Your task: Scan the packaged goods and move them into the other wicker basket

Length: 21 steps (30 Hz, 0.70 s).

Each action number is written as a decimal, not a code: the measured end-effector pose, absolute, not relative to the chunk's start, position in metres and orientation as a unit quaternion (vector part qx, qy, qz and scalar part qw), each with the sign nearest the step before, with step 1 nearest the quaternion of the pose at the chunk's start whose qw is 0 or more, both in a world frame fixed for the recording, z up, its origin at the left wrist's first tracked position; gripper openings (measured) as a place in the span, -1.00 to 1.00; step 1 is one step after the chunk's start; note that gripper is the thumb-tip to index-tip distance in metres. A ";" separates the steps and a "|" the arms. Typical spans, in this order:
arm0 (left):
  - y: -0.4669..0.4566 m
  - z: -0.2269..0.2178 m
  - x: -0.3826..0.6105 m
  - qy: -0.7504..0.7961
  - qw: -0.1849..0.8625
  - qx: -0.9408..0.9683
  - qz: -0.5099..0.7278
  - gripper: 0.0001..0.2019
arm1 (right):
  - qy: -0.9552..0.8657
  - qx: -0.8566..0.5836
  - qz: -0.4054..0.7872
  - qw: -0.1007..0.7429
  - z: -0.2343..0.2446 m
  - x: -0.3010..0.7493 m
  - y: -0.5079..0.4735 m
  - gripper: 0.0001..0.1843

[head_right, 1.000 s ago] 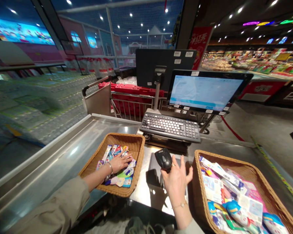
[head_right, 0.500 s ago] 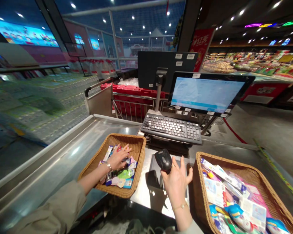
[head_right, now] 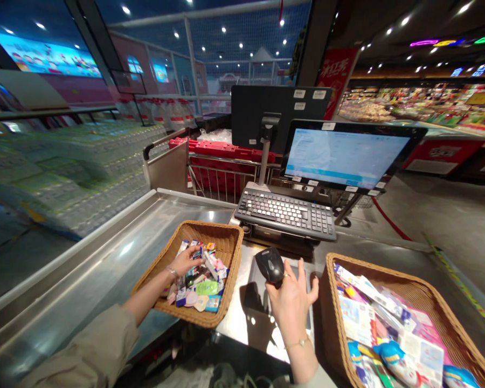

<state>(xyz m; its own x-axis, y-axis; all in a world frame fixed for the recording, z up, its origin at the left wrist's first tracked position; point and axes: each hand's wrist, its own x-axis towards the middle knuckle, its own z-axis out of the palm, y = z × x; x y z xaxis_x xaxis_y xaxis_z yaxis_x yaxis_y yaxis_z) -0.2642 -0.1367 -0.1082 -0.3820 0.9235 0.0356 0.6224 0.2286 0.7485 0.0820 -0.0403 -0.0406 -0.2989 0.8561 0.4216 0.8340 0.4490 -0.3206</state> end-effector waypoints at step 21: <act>-0.114 -0.117 -0.212 0.650 -0.017 0.760 -0.014 -0.80 | -0.816 -0.511 0.023 0.268 -0.043 0.078 -0.045 -0.66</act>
<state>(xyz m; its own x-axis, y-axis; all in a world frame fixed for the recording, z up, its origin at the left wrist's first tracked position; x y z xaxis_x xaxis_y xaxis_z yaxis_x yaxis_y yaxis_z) -0.2116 -0.1137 -0.1173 0.1552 0.9879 0.0004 0.9869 -0.1550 -0.0451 0.0776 -0.0445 -0.0426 -0.3342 0.8465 0.4143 0.8213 0.4773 -0.3125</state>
